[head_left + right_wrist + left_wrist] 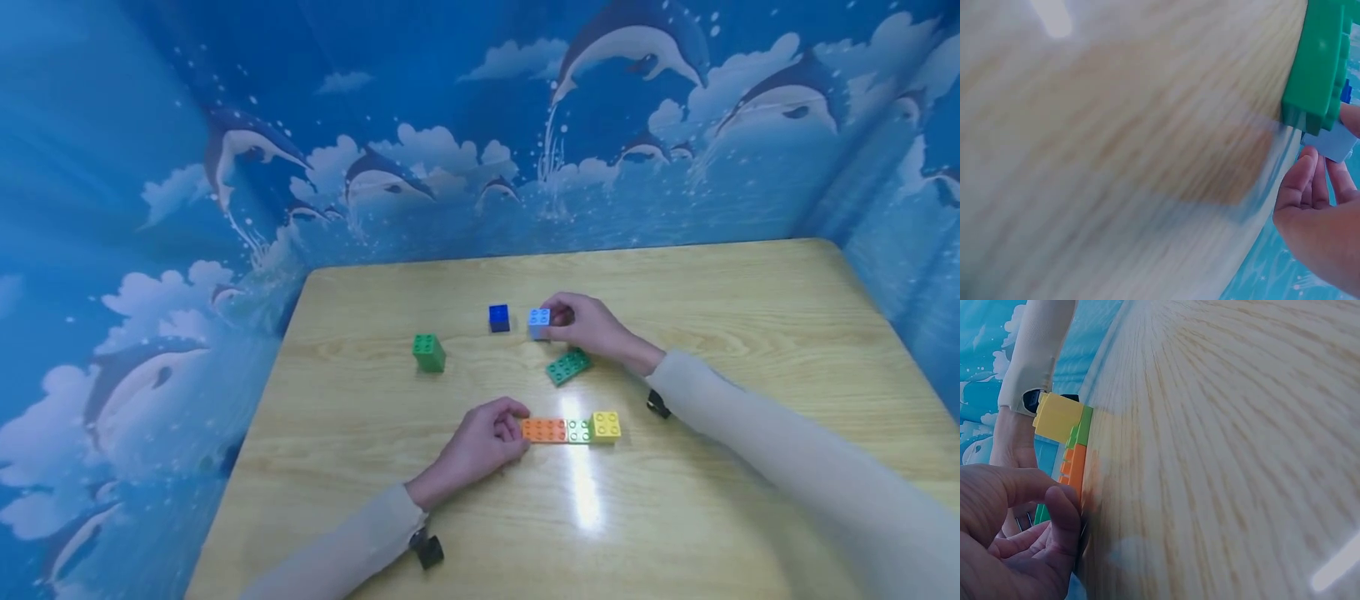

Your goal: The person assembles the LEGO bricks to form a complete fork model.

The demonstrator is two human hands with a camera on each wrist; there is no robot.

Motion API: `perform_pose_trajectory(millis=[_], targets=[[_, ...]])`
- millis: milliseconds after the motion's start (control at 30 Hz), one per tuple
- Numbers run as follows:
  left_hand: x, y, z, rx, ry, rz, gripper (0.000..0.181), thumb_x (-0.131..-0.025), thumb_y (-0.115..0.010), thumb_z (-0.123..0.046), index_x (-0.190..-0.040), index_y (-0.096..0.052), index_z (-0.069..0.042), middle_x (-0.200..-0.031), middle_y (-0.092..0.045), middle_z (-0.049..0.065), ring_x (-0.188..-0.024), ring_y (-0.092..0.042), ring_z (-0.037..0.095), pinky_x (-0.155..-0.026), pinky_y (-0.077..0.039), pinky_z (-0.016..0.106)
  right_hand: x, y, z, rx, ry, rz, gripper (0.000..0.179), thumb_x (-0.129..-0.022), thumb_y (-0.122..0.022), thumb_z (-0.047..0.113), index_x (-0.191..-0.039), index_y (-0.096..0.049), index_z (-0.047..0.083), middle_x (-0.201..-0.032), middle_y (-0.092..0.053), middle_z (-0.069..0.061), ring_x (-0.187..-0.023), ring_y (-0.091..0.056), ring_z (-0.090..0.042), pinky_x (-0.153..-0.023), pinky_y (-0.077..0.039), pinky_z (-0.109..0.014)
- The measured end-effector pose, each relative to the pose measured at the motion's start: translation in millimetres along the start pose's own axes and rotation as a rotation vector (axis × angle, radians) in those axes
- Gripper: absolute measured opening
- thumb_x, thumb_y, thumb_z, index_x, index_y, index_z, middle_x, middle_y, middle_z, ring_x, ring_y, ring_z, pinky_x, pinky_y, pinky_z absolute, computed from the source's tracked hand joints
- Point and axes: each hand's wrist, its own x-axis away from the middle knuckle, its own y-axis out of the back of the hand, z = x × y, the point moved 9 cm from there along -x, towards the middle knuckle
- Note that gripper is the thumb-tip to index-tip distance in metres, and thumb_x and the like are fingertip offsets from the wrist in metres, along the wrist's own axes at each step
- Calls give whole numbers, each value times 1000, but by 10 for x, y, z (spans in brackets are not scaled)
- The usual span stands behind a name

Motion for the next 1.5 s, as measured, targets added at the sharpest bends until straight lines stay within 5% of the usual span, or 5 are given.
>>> perform_pose_trajectory(millis=[667, 1133, 1500], targets=[[-33, 11, -81, -88, -73, 2, 39, -89, -85, 3, -124, -73, -10, -90, -68, -1, -78, -66, 15, -67, -57, 26, 359, 60, 157, -82, 27, -41, 45, -102, -78, 20, -139, -63, -1, -121, -68, -15, -113, -65, -30, -102, -56, -47], [-33, -2, -72, -86, -77, 6, 40, -89, -85, 3, -125, -73, -9, -91, -68, -1, -78, -65, 15, -67, -57, 25, 631, 164, 173, -221, 17, -74, 45, -99, -83, 21, -136, -66, 1, -121, -69, -16, -111, -64, -30, -92, -56, -30], [-17, 19, -50, -77, -51, -1, 41, -89, -85, 1, -126, -73, -9, -91, -69, 0, -78, -67, 16, -67, -58, 26, 913, 135, 225, -198, 52, -75, 42, -100, -82, 18, -134, -66, 1, -118, -69, -13, -108, -64, -28, -89, -57, -27]])
